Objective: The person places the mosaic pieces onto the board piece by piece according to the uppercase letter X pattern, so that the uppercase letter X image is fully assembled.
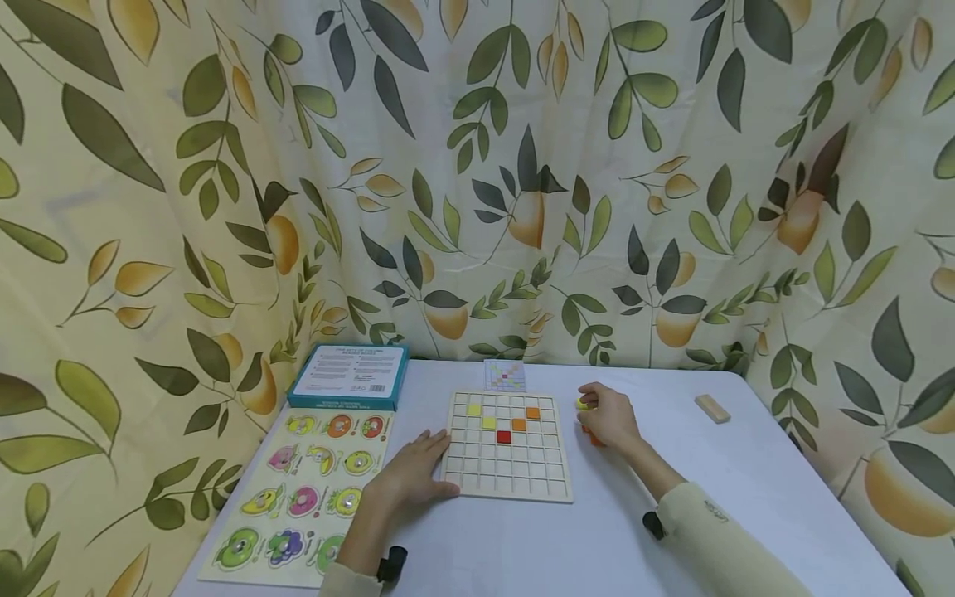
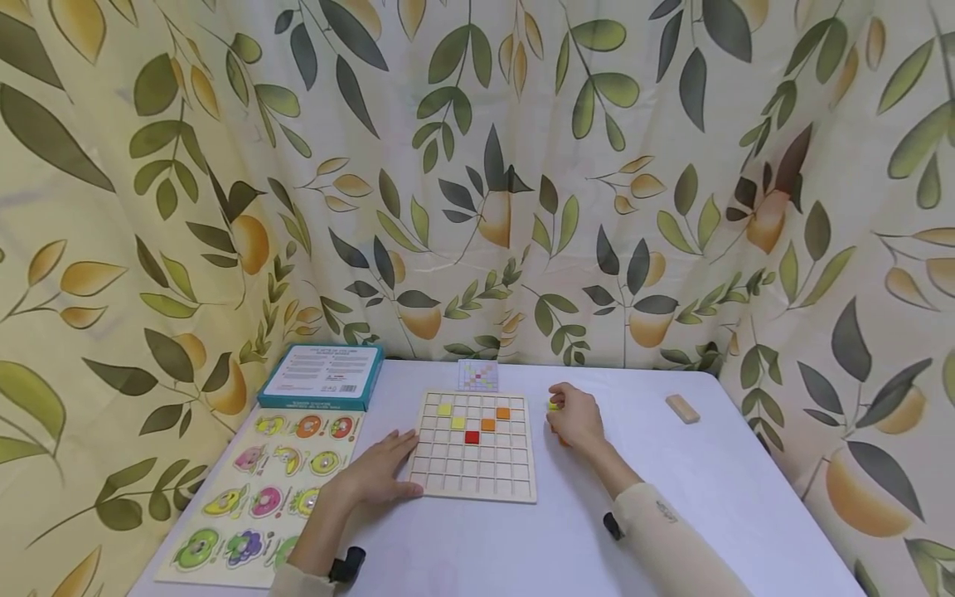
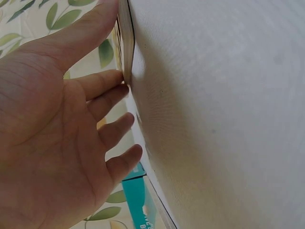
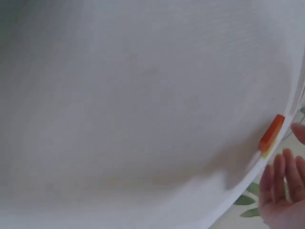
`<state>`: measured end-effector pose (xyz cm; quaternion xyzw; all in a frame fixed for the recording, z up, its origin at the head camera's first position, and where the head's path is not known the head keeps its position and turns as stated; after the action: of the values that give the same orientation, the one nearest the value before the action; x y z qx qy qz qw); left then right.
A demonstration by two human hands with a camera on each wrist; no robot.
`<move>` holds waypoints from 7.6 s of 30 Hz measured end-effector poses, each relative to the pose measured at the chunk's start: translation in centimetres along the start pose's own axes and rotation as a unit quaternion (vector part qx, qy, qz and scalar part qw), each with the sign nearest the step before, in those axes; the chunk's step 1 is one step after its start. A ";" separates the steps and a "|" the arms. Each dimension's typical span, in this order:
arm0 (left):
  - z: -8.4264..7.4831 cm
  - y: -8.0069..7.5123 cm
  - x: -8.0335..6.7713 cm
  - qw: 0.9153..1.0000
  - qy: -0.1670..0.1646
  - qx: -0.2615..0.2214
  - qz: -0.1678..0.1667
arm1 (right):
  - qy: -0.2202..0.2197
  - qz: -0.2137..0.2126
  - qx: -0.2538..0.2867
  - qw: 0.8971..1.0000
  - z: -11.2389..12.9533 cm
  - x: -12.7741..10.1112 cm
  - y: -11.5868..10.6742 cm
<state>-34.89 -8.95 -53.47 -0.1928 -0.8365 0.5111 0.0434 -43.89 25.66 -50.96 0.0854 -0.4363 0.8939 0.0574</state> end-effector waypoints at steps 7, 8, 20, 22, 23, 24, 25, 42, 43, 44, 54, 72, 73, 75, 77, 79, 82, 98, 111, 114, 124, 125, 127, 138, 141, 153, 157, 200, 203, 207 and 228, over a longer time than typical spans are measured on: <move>0.4 0.1 0.2 1.000 0.001 0.007 -0.003 | 0.034 0.024 -0.042 0.998 -1.6 -0.2 0.2; 0.4 0.2 0.2 1.000 0.002 0.008 -0.003 | 0.036 0.024 -0.045 0.998 -1.7 -0.2 0.1; 0.4 0.3 0.4 1.000 0.003 0.012 -0.004 | 0.059 0.025 -0.040 0.997 -2.3 -0.2 -0.3; 0.4 0.3 0.4 1.000 0.003 0.010 -0.002 | 0.050 0.022 -0.037 0.998 -2.3 -0.2 -0.3; 0.4 0.3 0.4 1.000 0.003 0.008 0.000 | 0.045 0.020 -0.038 0.998 -2.3 -0.2 -0.4; 0.4 0.3 0.4 1.000 0.004 0.007 0.001 | 0.041 0.017 -0.037 0.998 -2.3 -0.2 -0.5; 0.3 0.2 0.4 1.000 0.005 0.005 0.001 | 0.036 0.015 -0.036 0.999 -2.2 -0.2 -0.5; 0.2 0.1 0.4 1.000 0.002 0.014 -0.002 | -0.009 -0.009 -0.006 1.000 -0.7 -0.3 -1.1; 0.3 0.2 0.4 1.000 0.001 0.014 -0.002 | -0.009 -0.009 -0.003 1.000 -0.6 -0.4 -1.1; 0.3 0.2 0.4 1.000 -0.001 0.014 -0.001 | -0.008 -0.008 0.001 1.000 -0.5 -0.5 -1.0; 0.4 0.4 0.4 1.000 -0.007 0.011 -0.002 | -0.039 -0.006 0.031 0.999 1.9 -1.5 -0.5; 0.0 0.0 0.0 1.000 -0.007 0.002 -0.002 | -0.113 0.034 0.066 0.991 7.0 -4.2 1.6; 0.0 0.0 0.0 1.000 -0.007 0.001 -0.002 | -0.120 0.038 0.069 0.990 7.3 -4.4 1.8; 0.0 -0.1 0.0 1.000 -0.007 0.000 -0.002 | -0.129 0.047 0.072 0.988 7.9 -4.6 2.3; 0.0 -0.1 0.0 1.000 -0.006 -0.004 -0.002 | -0.136 0.059 0.074 0.986 8.3 -4.9 2.8; -0.1 -0.1 0.0 1.000 -0.005 -0.006 -0.001 | -0.141 0.071 0.073 0.985 8.7 -5.1 3.3; 0.0 -0.1 0.0 1.000 -0.003 -0.008 -0.002 | -0.142 0.086 0.070 0.984 9.2 -5.5 4.0; 0.0 -0.1 0.1 1.000 -0.001 0.000 -0.005 | -0.124 0.121 0.041 0.984 9.5 -5.8 6.5; -0.1 -0.2 -0.1 1.000 -0.001 -0.008 -0.008 | -0.132 0.109 0.037 0.985 9.3 -5.8 6.5; -0.1 -0.3 -0.1 1.000 -0.003 -0.008 -0.006 | -0.129 0.112 0.043 0.984 9.3 -5.8 6.4; 0.0 -0.1 0.0 1.000 -0.002 0.001 -0.002 | -0.108 0.111 0.064 0.986 8.3 -4.7 5.5; 0.0 -0.1 0.0 1.000 -0.003 0.001 -0.002 | -0.106 0.107 0.069 0.986 8.0 -4.5 5.2; 0.0 -0.1 0.0 1.000 -0.002 0.001 -0.003 | -0.104 0.094 0.077 0.987 7.6 -3.9 4.6; 0.4 0.2 0.3 1.000 0.004 0.011 -0.007 | -0.052 -0.007 0.025 0.998 3.4 -0.7 1.0; 0.4 0.2 0.4 1.000 0.003 0.010 -0.008 | -0.028 -0.025 0.012 0.999 2.0 0.0 0.4; 0.3 0.1 0.4 1.000 0.005 0.007 -0.001 | 0.044 0.013 -0.034 0.998 -1.8 1.5 0.0; 0.4 0.1 0.4 1.000 0.005 0.010 -0.004 | 0.045 0.019 -0.032 0.998 -2.0 1.7 0.1; 0.2 0.3 0.3 1.000 0.005 0.008 -0.003 | 0.004 -0.001 0.021 1.000 -1.8 0.3 -1.1; 0.3 0.3 0.2 1.000 0.005 0.008 -0.002 | -0.016 -0.001 0.034 0.999 -0.8 -0.2 -1.2; 0.2 0.2 0.1 1.000 0.003 0.007 -0.004 | -0.041 0.004 0.048 0.998 0.8 -1.0 -1.3; 0.1 0.0 0.1 1.000 0.002 0.006 -0.004 | -0.118 0.044 0.080 0.989 6.1 -5.5 0.1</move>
<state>-34.97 -9.00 -53.52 -0.1900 -0.8344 0.5151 0.0488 -37.86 20.62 -48.42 0.1751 -0.3708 0.9111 -0.0412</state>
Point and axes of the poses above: each hand's wrist, its own x-axis towards the middle knuckle, its own y-axis out of the palm, z = x × y, the point moved 9 cm from there along x, towards the middle knuckle
